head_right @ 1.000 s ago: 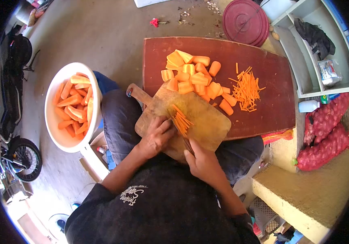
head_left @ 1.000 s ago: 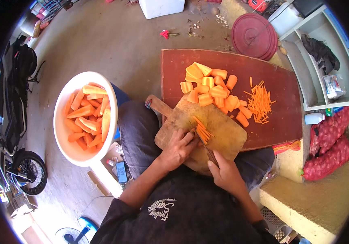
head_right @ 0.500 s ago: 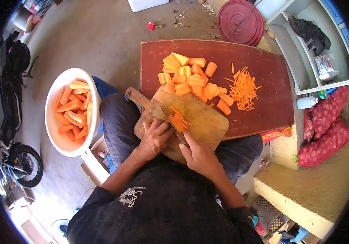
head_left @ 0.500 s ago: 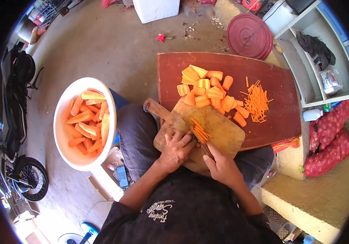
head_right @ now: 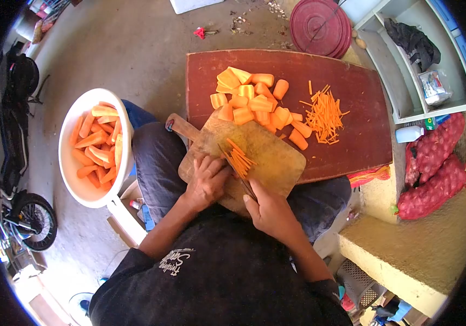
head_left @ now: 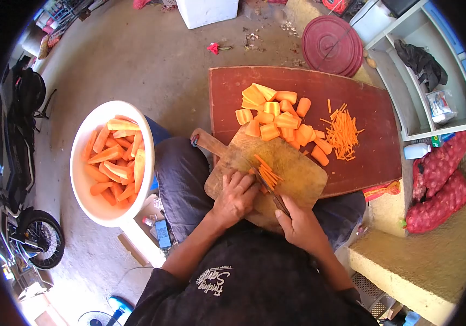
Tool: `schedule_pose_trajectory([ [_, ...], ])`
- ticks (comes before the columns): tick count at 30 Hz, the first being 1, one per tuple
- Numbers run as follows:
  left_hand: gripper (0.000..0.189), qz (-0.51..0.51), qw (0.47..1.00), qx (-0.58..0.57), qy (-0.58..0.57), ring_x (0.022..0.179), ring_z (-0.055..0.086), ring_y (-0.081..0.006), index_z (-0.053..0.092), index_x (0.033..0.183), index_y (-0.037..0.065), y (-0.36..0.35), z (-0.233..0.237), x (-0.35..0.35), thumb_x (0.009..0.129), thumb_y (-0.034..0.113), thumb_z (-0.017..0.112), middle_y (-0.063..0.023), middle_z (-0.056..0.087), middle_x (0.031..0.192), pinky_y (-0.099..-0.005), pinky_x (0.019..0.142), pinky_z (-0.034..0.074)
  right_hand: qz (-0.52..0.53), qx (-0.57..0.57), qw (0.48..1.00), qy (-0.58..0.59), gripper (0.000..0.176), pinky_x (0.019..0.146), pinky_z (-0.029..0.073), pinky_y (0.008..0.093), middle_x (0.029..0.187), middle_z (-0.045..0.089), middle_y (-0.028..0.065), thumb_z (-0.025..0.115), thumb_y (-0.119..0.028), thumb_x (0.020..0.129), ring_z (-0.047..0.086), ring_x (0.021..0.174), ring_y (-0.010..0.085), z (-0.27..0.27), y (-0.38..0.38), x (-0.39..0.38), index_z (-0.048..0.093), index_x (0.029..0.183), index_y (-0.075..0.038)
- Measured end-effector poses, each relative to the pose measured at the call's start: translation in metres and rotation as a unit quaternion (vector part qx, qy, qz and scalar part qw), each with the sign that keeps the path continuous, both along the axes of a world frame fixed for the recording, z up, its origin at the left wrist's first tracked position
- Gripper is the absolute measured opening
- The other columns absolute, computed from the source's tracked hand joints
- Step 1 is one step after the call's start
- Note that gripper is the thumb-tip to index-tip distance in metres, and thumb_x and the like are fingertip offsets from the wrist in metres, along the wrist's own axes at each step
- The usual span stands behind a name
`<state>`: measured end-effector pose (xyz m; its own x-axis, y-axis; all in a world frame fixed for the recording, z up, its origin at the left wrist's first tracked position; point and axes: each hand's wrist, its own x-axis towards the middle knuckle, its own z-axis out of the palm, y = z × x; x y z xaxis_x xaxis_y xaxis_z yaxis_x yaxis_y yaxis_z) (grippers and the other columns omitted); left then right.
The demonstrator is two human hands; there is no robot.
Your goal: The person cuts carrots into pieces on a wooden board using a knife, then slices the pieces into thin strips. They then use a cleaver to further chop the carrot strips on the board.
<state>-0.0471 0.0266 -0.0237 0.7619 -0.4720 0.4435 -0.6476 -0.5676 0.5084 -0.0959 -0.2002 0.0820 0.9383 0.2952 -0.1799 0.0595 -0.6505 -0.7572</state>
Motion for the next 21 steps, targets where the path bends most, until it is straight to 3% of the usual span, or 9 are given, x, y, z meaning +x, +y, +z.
schedule_pose_trajectory([
  [3,0.047,-0.002,1.0,0.015,-0.013,0.121,0.061,-0.0328,0.076,0.119,0.0,0.0,-0.001,0.0,0.074,0.014,0.075,-0.0121,0.066,0.129,-0.0529,0.108,0.043,-0.025,0.016,0.996,0.08,0.046,0.085,0.056,0.0581,0.105,0.072,0.0356,0.063,-0.023,0.108,0.071,0.097,0.0557,0.01,-0.003,-0.008,0.056,0.143,0.007],
  [12,0.051,-0.032,0.999,0.04,-0.004,0.125,0.06,-0.0374,0.075,0.121,-0.004,0.004,0.008,0.0,0.074,0.016,0.076,-0.0148,0.066,0.129,-0.0583,0.115,0.043,-0.018,0.017,0.995,0.092,0.046,0.084,0.056,0.0582,0.104,0.072,0.0357,0.064,-0.023,0.108,0.071,0.095,0.0557,0.029,-0.002,-0.007,0.058,0.143,0.005],
  [15,0.053,-0.038,0.999,0.035,0.0,0.126,0.059,-0.0381,0.075,0.121,-0.004,0.002,0.006,0.001,0.072,0.016,0.077,-0.015,0.065,0.127,-0.06,0.117,0.042,-0.006,0.0,1.0,0.02,0.046,0.083,0.056,0.0584,0.103,0.072,0.0354,0.062,-0.023,0.109,0.071,0.094,0.0557,-0.004,0.007,0.007,0.058,0.145,0.005],
  [18,0.054,-0.036,0.999,0.024,-0.012,0.125,0.06,-0.0379,0.075,0.12,-0.004,0.002,0.006,0.001,0.07,0.015,0.077,-0.0147,0.065,0.124,-0.0614,0.119,0.042,-0.007,-0.011,0.998,0.068,0.041,0.084,0.056,0.0494,0.1,0.072,0.0287,0.061,-0.02,0.109,0.071,0.096,0.0495,-0.009,0.01,0.02,0.059,0.143,0.003],
  [21,0.055,-0.04,0.999,0.002,-0.019,0.124,0.061,-0.0376,0.075,0.119,-0.004,0.005,0.003,0.005,0.067,0.013,0.077,-0.0146,0.065,0.122,-0.0636,0.12,0.042,0.003,0.057,0.998,0.014,0.047,0.083,0.056,0.06,0.106,0.072,0.0356,0.06,-0.025,0.11,0.07,0.095,0.0561,-0.001,-0.001,0.011,0.056,0.145,0.005],
])
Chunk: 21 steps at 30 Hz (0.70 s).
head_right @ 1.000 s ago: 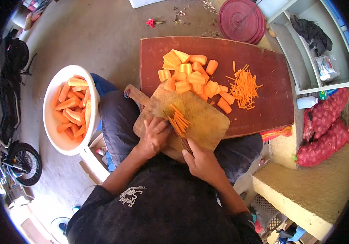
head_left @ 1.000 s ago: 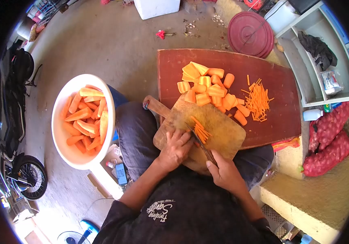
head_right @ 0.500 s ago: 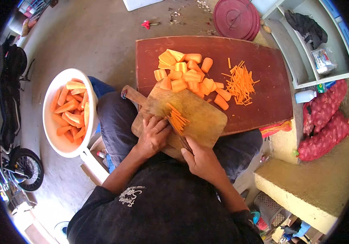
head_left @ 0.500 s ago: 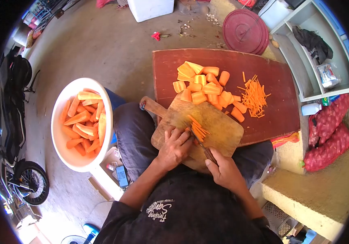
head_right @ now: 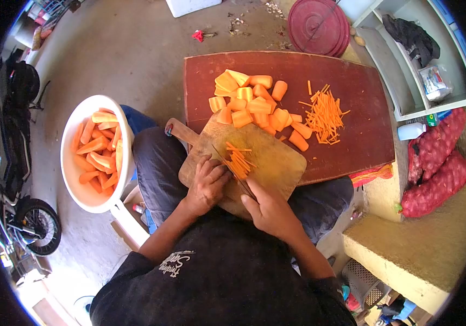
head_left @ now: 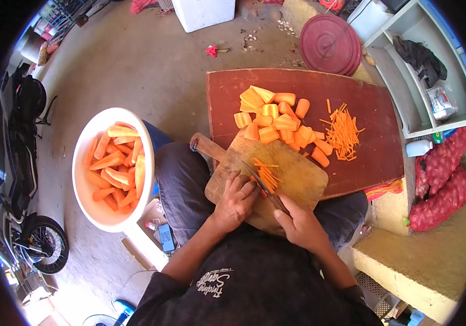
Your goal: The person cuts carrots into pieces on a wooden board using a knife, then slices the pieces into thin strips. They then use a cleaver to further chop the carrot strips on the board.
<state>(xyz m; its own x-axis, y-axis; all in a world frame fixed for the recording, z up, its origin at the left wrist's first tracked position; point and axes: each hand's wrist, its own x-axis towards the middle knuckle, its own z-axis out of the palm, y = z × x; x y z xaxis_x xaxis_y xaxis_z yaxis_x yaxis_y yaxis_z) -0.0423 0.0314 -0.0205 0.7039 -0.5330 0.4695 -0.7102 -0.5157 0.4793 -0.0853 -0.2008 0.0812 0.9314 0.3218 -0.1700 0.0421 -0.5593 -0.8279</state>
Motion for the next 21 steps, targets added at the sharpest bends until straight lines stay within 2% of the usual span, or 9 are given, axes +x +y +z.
schedule_pose_trajectory([
  [3,0.055,0.007,1.0,-0.021,0.01,0.123,0.062,-0.0378,0.075,0.118,-0.004,0.0,-0.005,-0.004,0.066,0.012,0.077,-0.0146,0.065,0.12,-0.0657,0.121,0.041,-0.013,-0.017,0.999,0.046,0.049,0.084,0.056,0.0598,0.108,0.072,0.0359,0.061,-0.026,0.109,0.07,0.097,0.0559,0.001,-0.001,-0.01,0.056,0.146,0.006],
  [6,0.054,0.004,1.0,-0.028,-0.004,0.122,0.062,-0.0377,0.075,0.117,-0.005,-0.002,-0.006,-0.002,0.065,0.011,0.077,-0.015,0.065,0.119,-0.0663,0.122,0.04,-0.014,-0.075,0.997,0.033,0.05,0.086,0.056,0.059,0.11,0.072,0.0356,0.061,-0.025,0.109,0.071,0.098,0.0555,-0.001,0.011,-0.001,0.055,0.148,0.005],
  [9,0.05,0.007,1.0,-0.028,0.001,0.121,0.063,-0.0372,0.075,0.114,-0.004,-0.001,-0.001,-0.001,0.066,0.009,0.076,-0.0152,0.066,0.118,-0.0658,0.122,0.04,-0.012,-0.071,0.997,0.016,0.046,0.091,0.057,0.0508,0.11,0.072,0.0331,0.062,-0.024,0.109,0.072,0.106,0.0507,-0.008,0.011,-0.001,0.058,0.146,0.004],
  [15,0.039,0.062,0.997,-0.04,0.0,0.116,0.063,-0.0352,0.076,0.11,-0.001,-0.005,-0.007,-0.002,0.071,0.003,0.074,-0.0145,0.066,0.118,-0.0605,0.117,0.043,-0.018,0.003,1.0,0.0,0.042,0.084,0.056,0.048,0.099,0.071,0.0302,0.064,-0.02,0.107,0.072,0.096,0.048,-0.002,0.001,-0.005,0.061,0.141,0.005],
  [18,0.039,0.067,0.997,-0.039,0.001,0.114,0.063,-0.0346,0.076,0.11,-0.001,-0.005,-0.006,-0.003,0.071,0.002,0.074,-0.0144,0.066,0.118,-0.058,0.114,0.043,0.009,-0.029,0.999,0.034,0.052,0.089,0.057,0.0554,0.112,0.072,0.0369,0.063,-0.024,0.109,0.071,0.103,0.0545,0.008,-0.005,-0.007,0.054,0.15,0.007],
  [21,0.04,0.058,0.998,-0.037,0.0,0.113,0.063,-0.0343,0.076,0.11,-0.001,-0.004,-0.004,-0.002,0.071,0.003,0.073,-0.0145,0.066,0.119,-0.0575,0.112,0.044,0.003,-0.024,0.999,0.048,0.051,0.088,0.057,0.0552,0.11,0.072,0.0365,0.063,-0.024,0.109,0.071,0.102,0.055,0.013,-0.004,-0.011,0.055,0.148,0.007],
])
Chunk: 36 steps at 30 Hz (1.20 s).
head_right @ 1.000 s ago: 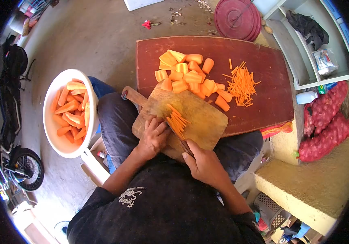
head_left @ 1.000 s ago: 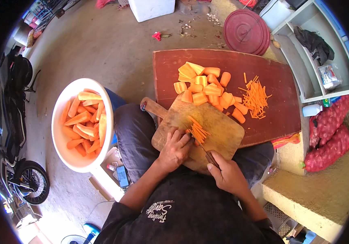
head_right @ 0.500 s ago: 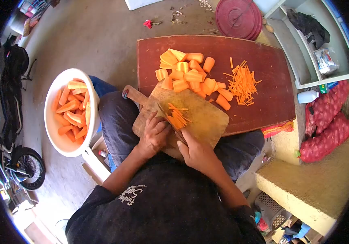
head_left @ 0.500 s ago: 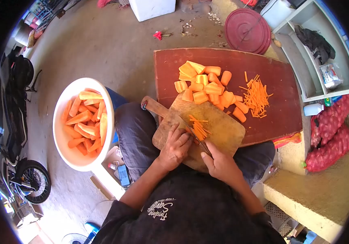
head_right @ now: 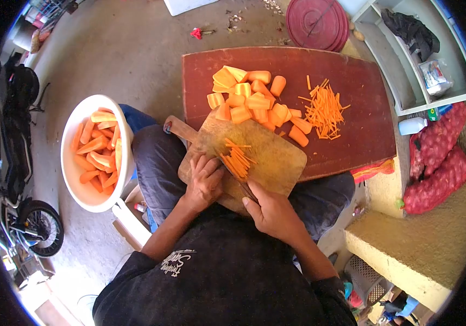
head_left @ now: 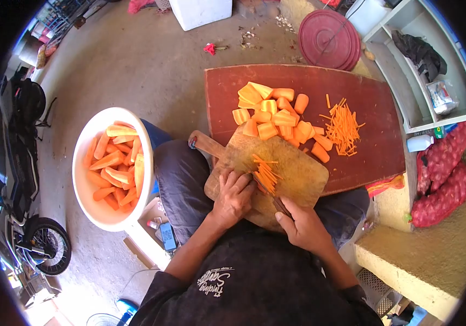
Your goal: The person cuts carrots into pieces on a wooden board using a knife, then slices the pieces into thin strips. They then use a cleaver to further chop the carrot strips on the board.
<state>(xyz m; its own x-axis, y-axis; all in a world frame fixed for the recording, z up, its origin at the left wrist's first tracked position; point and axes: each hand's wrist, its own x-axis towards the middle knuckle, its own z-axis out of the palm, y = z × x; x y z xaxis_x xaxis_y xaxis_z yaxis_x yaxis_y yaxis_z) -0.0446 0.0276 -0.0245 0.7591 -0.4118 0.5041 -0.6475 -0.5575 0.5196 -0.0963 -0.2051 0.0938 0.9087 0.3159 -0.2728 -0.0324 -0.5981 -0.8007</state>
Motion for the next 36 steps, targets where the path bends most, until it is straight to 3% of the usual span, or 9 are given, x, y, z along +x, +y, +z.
schedule_pose_trajectory([
  [6,0.042,-0.011,1.0,-0.002,0.009,0.116,0.063,-0.0344,0.076,0.111,-0.002,0.002,0.001,-0.001,0.07,0.004,0.073,-0.0142,0.066,0.117,-0.0577,0.114,0.043,0.025,-0.075,0.996,0.033,0.049,0.089,0.058,0.0555,0.107,0.074,0.035,0.062,-0.025,0.109,0.072,0.102,0.0535,-0.006,0.012,0.006,0.056,0.147,0.006],
  [9,0.041,-0.005,1.0,-0.006,0.004,0.116,0.064,-0.0345,0.077,0.111,-0.003,-0.001,0.0,0.0,0.071,0.002,0.073,-0.0141,0.066,0.116,-0.0589,0.116,0.043,0.005,-0.064,0.997,-0.034,0.039,0.079,0.056,0.0484,0.097,0.072,0.0284,0.064,-0.016,0.107,0.073,0.087,0.0466,-0.018,0.01,-0.001,0.061,0.141,0.004],
  [12,0.039,-0.002,1.0,-0.008,0.0,0.116,0.065,-0.0343,0.077,0.11,-0.003,0.0,-0.002,0.001,0.071,0.001,0.073,-0.0138,0.066,0.116,-0.0607,0.119,0.043,-0.04,0.021,0.999,-0.023,0.038,0.079,0.056,0.0466,0.096,0.072,0.0265,0.063,-0.016,0.108,0.073,0.085,0.0433,-0.017,0.006,-0.002,0.061,0.14,0.005],
  [15,0.038,0.0,1.0,-0.015,0.006,0.116,0.066,-0.034,0.077,0.109,-0.003,0.0,-0.004,-0.002,0.071,0.001,0.074,-0.0134,0.066,0.115,-0.0629,0.122,0.041,-0.039,0.027,0.999,0.023,0.048,0.085,0.057,0.0531,0.101,0.073,0.0339,0.062,-0.027,0.11,0.073,0.097,0.0517,-0.002,0.003,0.0,0.058,0.145,0.006],
  [24,0.04,-0.014,0.999,-0.03,0.006,0.117,0.066,-0.0336,0.077,0.108,-0.003,0.003,-0.011,-0.001,0.068,0.004,0.076,-0.0124,0.067,0.112,-0.0666,0.124,0.038,-0.007,-0.019,0.999,0.027,0.048,0.084,0.057,0.0554,0.099,0.072,0.0348,0.062,-0.026,0.109,0.072,0.097,0.0534,-0.013,0.008,0.001,0.057,0.146,0.005],
  [27,0.039,0.001,1.0,-0.002,-0.012,0.116,0.065,-0.033,0.077,0.106,-0.002,0.002,-0.007,-0.001,0.068,0.005,0.076,-0.0112,0.067,0.11,-0.0627,0.119,0.04,0.008,-0.048,0.999,-0.009,0.045,0.086,0.057,0.0483,0.106,0.072,0.0309,0.062,-0.02,0.109,0.07,0.095,0.0524,-0.019,0.009,-0.001,0.056,0.147,0.002],
  [30,0.036,0.02,0.999,0.009,-0.027,0.112,0.065,-0.0316,0.077,0.105,0.001,0.0,0.0,0.001,0.069,0.006,0.076,-0.01,0.066,0.107,-0.0572,0.111,0.041,-0.014,-0.008,1.0,-0.021,0.045,0.087,0.058,0.0476,0.105,0.072,0.0291,0.063,-0.02,0.108,0.072,0.094,0.0482,-0.022,0.008,-0.003,0.058,0.146,0.005],
  [33,0.033,0.049,0.999,0.004,-0.018,0.108,0.064,-0.0305,0.078,0.106,0.004,-0.001,0.002,-0.001,0.073,0.004,0.078,-0.0097,0.066,0.106,-0.0543,0.103,0.043,-0.029,0.078,0.995,-0.052,0.039,0.081,0.058,0.0492,0.093,0.072,0.0276,0.063,-0.023,0.109,0.074,0.087,0.0453,-0.011,-0.001,0.0,0.064,0.135,0.005],
  [36,0.031,0.076,0.997,-0.025,-0.013,0.106,0.064,-0.0309,0.079,0.109,0.006,-0.004,-0.004,0.001,0.078,0.003,0.082,-0.01,0.067,0.106,-0.0525,0.098,0.044,-0.102,0.118,0.985,0.077,0.036,0.072,0.057,0.0388,0.087,0.068,0.0134,0.062,-0.022,0.111,0.069,0.073,0.0249,-0.008,-0.02,-0.004,0.067,0.133,0.005],
])
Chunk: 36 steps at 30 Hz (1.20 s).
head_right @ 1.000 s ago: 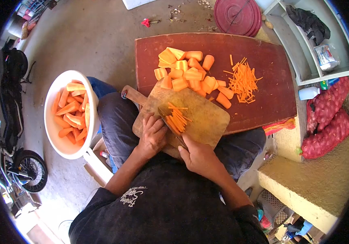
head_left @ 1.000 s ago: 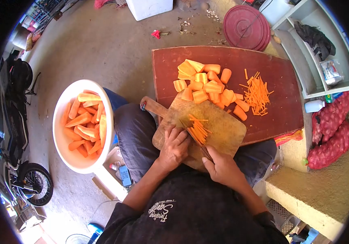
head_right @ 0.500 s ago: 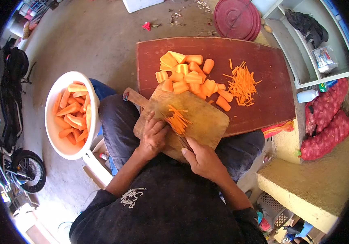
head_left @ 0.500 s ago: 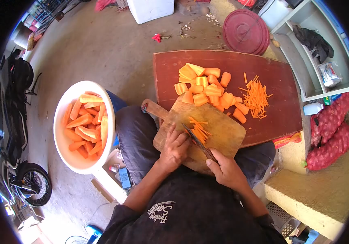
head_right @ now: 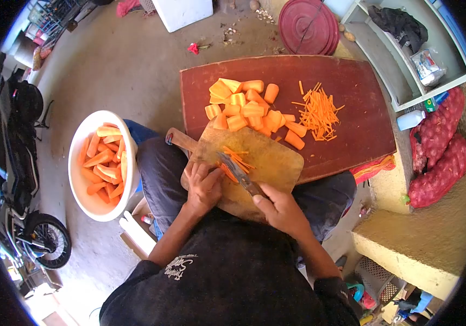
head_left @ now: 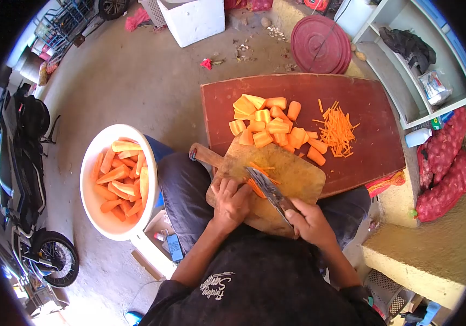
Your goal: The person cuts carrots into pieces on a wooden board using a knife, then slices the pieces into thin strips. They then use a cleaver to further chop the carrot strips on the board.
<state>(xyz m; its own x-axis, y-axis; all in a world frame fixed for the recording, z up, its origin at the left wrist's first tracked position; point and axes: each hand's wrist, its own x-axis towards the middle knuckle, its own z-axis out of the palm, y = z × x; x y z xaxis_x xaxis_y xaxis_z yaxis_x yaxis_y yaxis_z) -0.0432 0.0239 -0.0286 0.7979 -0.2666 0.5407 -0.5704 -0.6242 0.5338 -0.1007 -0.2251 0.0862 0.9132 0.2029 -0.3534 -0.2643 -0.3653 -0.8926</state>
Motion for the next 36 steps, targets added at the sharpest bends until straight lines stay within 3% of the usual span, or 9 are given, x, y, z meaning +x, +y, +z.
schedule_pose_trajectory([
  [1,0.031,0.007,1.0,-0.013,0.0,0.105,0.064,-0.0312,0.079,0.11,0.006,-0.001,-0.001,0.0,0.08,0.003,0.083,-0.0102,0.067,0.107,-0.0518,0.096,0.044,-0.019,0.054,0.998,0.024,0.035,0.063,0.051,0.0306,0.084,0.061,0.0024,0.06,-0.023,0.112,0.06,0.069,0.0091,0.0,-0.008,0.002,0.069,0.132,0.004],
  [4,0.038,0.012,0.999,-0.005,0.038,0.104,0.064,-0.033,0.078,0.117,0.005,-0.002,0.004,-0.002,0.08,0.005,0.086,-0.0112,0.067,0.107,-0.0495,0.094,0.046,-0.064,0.097,0.993,-0.02,0.036,0.051,0.044,0.0256,0.074,0.06,-0.0013,0.058,-0.025,0.114,0.055,0.054,0.0069,-0.031,-0.031,0.003,0.071,0.134,0.002],
  [9,0.052,-0.004,0.997,0.029,0.067,0.104,0.063,-0.0357,0.073,0.133,0.005,0.0,0.014,-0.002,0.083,0.008,0.087,-0.0134,0.066,0.111,-0.0489,0.091,0.048,-0.105,0.114,0.988,0.022,0.033,0.046,0.041,0.0246,0.079,0.061,0.0002,0.057,-0.029,0.115,0.054,0.052,0.0061,-0.041,-0.068,0.015,0.071,0.118,0.001],
  [13,0.058,-0.016,0.996,0.032,0.086,0.104,0.063,-0.0374,0.07,0.141,0.003,-0.001,0.017,-0.001,0.085,0.009,0.085,-0.0167,0.065,0.115,-0.0495,0.089,0.05,-0.093,0.162,0.98,0.066,0.035,0.047,0.043,0.025,0.079,0.061,0.0013,0.057,-0.029,0.115,0.053,0.052,0.007,-0.048,-0.082,0.024,0.069,0.124,0.003],
  [18,0.058,-0.043,0.993,0.035,0.107,0.105,0.064,-0.0378,0.069,0.144,0.004,-0.004,0.018,0.003,0.087,0.004,0.082,-0.0215,0.062,0.121,-0.0494,0.093,0.055,-0.009,0.188,0.973,0.13,0.03,0.049,0.044,0.0261,0.08,0.058,0.0006,0.053,-0.028,0.117,0.053,0.054,0.0085,-0.061,-0.045,0.024,0.064,0.116,0.0],
  [22,0.057,-0.065,0.993,0.016,0.093,0.106,0.066,-0.0371,0.071,0.144,0.006,-0.003,0.016,0.007,0.088,-0.004,0.077,-0.0229,0.061,0.125,-0.0479,0.093,0.057,-0.016,0.248,0.958,0.143,0.034,0.049,0.043,0.025,0.08,0.058,0.0012,0.048,-0.028,0.119,0.053,0.054,0.0076,-0.065,-0.017,0.014,0.062,0.127,0.001],
  [25,0.057,-0.089,0.988,0.021,0.124,0.105,0.067,-0.0363,0.072,0.144,0.005,-0.002,0.017,0.011,0.088,-0.007,0.074,-0.0234,0.061,0.126,-0.047,0.091,0.058,-0.033,0.291,0.944,0.149,0.038,0.048,0.043,0.0248,0.08,0.059,0.0017,0.048,-0.03,0.119,0.053,0.052,0.0077,-0.069,-0.018,0.01,0.062,0.133,0.002],
  [31,0.063,-0.173,0.969,0.007,0.176,0.108,0.066,-0.0376,0.069,0.149,0.006,-0.04,0.041,0.038,0.088,-0.01,0.069,-0.024,0.059,0.126,-0.0466,0.094,0.058,-0.13,0.423,0.877,0.186,0.04,0.043,0.042,0.0265,0.073,0.058,0.0034,0.052,-0.034,0.117,0.052,0.047,0.0094,-0.06,-0.054,0.006,0.064,0.129,0.002],
  [36,0.066,-0.28,0.956,0.07,0.058,0.113,0.065,-0.0389,0.066,0.151,0.007,-0.123,0.066,0.108,0.088,-0.011,0.069,-0.0249,0.058,0.131,-0.0445,0.096,0.057,-0.222,0.401,0.885,0.077,0.043,0.039,0.042,0.0284,0.07,0.06,0.0054,0.056,-0.038,0.115,0.052,0.044,0.011,-0.049,-0.106,0.02,0.064,0.125,0.003],
])
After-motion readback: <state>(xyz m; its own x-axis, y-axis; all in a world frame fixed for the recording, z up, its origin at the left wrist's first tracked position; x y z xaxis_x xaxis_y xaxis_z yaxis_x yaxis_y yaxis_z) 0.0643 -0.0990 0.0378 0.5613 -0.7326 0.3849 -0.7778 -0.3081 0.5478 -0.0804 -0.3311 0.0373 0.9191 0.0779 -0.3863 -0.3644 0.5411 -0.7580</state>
